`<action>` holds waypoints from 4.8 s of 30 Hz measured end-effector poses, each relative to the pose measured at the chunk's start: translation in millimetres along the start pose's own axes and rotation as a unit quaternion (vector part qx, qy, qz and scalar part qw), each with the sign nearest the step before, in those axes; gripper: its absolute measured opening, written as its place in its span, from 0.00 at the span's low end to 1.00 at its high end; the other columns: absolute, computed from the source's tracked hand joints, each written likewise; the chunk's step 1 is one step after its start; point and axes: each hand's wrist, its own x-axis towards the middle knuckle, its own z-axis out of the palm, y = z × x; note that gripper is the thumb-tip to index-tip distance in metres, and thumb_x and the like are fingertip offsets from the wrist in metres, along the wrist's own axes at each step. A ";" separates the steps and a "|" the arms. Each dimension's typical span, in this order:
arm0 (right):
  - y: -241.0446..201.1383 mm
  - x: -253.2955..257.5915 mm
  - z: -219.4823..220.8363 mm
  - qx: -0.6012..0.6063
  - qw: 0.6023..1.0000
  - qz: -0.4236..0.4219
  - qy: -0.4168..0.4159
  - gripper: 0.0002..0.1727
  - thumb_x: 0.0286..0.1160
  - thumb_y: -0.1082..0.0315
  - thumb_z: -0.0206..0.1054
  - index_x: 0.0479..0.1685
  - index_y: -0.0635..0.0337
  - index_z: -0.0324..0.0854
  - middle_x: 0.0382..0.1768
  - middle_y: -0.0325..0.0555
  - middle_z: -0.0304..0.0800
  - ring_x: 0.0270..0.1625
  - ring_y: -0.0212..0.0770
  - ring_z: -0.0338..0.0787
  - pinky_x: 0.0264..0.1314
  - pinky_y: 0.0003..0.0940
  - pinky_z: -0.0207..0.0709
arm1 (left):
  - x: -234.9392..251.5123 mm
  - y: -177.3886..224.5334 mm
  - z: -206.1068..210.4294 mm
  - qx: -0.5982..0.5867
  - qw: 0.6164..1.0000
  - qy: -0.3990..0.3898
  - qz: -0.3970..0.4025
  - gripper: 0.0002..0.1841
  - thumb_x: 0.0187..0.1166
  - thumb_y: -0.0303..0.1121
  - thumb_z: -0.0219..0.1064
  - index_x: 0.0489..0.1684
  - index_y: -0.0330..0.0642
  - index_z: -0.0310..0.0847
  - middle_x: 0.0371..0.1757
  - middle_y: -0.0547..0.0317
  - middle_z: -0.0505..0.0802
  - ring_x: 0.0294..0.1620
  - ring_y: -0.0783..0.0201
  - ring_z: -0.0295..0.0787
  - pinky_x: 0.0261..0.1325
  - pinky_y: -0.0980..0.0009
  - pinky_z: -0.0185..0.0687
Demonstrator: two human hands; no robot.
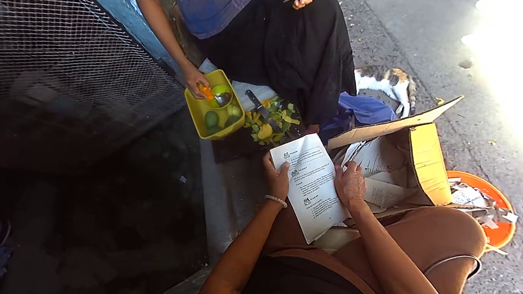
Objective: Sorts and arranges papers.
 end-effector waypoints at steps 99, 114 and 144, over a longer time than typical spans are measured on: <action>-153.3 -40.3 -15.3 0.282 0.927 -0.100 -0.226 0.09 0.86 0.74 0.55 0.46 0.71 0.80 0.28 0.52 0.91 0.28 0.39 0.94 0.38 0.36 0.91 | -5.2 -10.0 -9.3 -0.113 0.989 0.025 0.093 0.28 0.90 0.39 0.39 0.54 0.23 0.84 0.54 0.41 0.91 0.60 0.65 0.86 0.71 0.70 0.76; -39.4 17.3 -35.6 0.037 0.988 -0.144 -0.048 0.25 0.82 0.62 0.66 0.72 0.71 0.78 0.67 0.77 0.78 0.71 0.74 0.78 0.75 0.68 0.70 | 2.9 -0.7 -7.4 -0.078 0.995 0.017 -0.059 0.11 0.87 0.27 0.62 0.52 0.23 0.83 0.49 0.36 0.89 0.51 0.54 0.89 0.61 0.59 0.84; -6.6 38.5 12.3 0.364 0.927 -0.002 -0.091 0.11 0.84 0.72 0.63 0.30 0.65 0.77 0.24 0.40 0.76 0.27 0.31 0.75 0.34 0.28 0.71 | 7.2 -4.1 -11.4 -0.050 0.998 0.037 -0.033 0.13 0.86 0.30 0.64 0.50 0.24 0.85 0.52 0.38 0.87 0.54 0.54 0.86 0.63 0.61 0.82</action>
